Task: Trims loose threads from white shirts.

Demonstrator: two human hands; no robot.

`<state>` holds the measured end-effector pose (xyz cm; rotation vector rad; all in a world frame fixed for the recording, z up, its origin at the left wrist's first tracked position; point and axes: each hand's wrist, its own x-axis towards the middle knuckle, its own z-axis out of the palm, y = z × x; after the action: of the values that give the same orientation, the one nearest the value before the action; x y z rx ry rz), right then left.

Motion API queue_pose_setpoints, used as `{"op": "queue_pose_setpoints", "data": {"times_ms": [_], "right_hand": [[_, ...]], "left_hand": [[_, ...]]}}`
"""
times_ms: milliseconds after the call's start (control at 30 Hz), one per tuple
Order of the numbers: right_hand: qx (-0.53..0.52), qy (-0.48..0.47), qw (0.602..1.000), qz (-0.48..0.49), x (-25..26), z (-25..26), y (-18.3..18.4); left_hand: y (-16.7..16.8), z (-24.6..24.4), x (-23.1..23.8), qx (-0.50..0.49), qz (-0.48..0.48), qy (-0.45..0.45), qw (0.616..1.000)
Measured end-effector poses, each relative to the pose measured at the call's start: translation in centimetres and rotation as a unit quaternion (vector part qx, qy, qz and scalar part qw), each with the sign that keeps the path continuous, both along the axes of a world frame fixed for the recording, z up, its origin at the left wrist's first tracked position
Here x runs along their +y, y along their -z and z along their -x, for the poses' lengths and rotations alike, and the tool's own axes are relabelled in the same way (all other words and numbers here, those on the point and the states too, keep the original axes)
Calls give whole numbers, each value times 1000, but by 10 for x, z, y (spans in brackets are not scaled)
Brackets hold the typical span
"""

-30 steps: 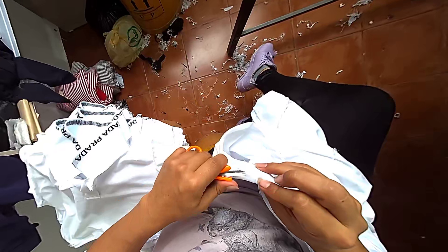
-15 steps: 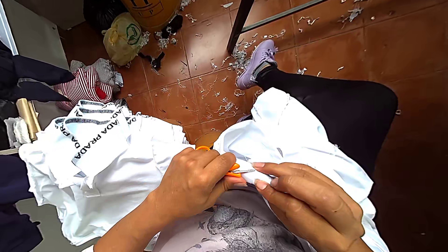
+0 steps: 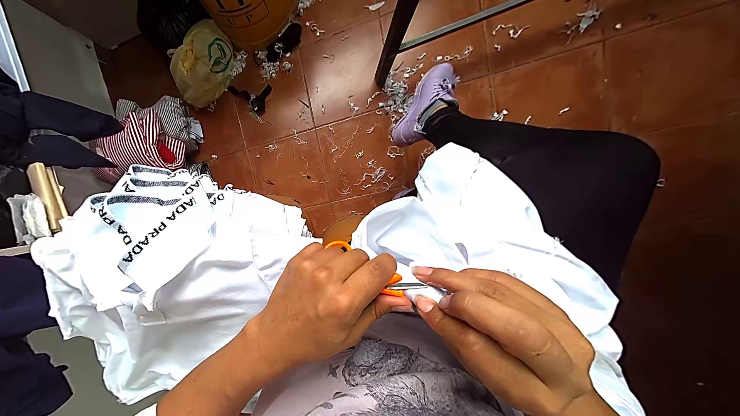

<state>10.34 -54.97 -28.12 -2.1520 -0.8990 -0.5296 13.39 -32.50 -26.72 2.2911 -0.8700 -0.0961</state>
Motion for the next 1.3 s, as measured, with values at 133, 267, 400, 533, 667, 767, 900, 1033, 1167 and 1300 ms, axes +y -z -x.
{"op": "queue_pose_setpoints", "data": {"times_ms": [133,267,400,533,667,767,900,1033,1167,1300], "right_hand": [[2,8,1000,-11,-1,0,1],[1,13,1000,-15,-3,2,5],[8,1,1000,-24,-1,4,11],[58,79,995,32,16,6,18],[256,58,960,101,17,15,8],[230,221,944,89,-9,35,-6],[287,375,857,204,-56,49,-10],[270,338,893,126,-61,63,1],[207,321,924,10,-54,69,-2],[212,310,922,-98,-43,66,-1]], "left_hand": [[7,-6,5,74,82,-28,993],[11,-14,0,260,256,-13,931],[20,-19,-13,303,289,13,908],[31,-39,9,96,217,-185,954],[30,-57,29,-29,107,-235,966],[30,-52,16,-5,135,-212,968],[33,-35,-32,109,176,-104,973],[50,-24,-82,288,217,36,932],[46,-12,-99,368,273,104,883],[38,-1,-105,343,374,101,856]]}}
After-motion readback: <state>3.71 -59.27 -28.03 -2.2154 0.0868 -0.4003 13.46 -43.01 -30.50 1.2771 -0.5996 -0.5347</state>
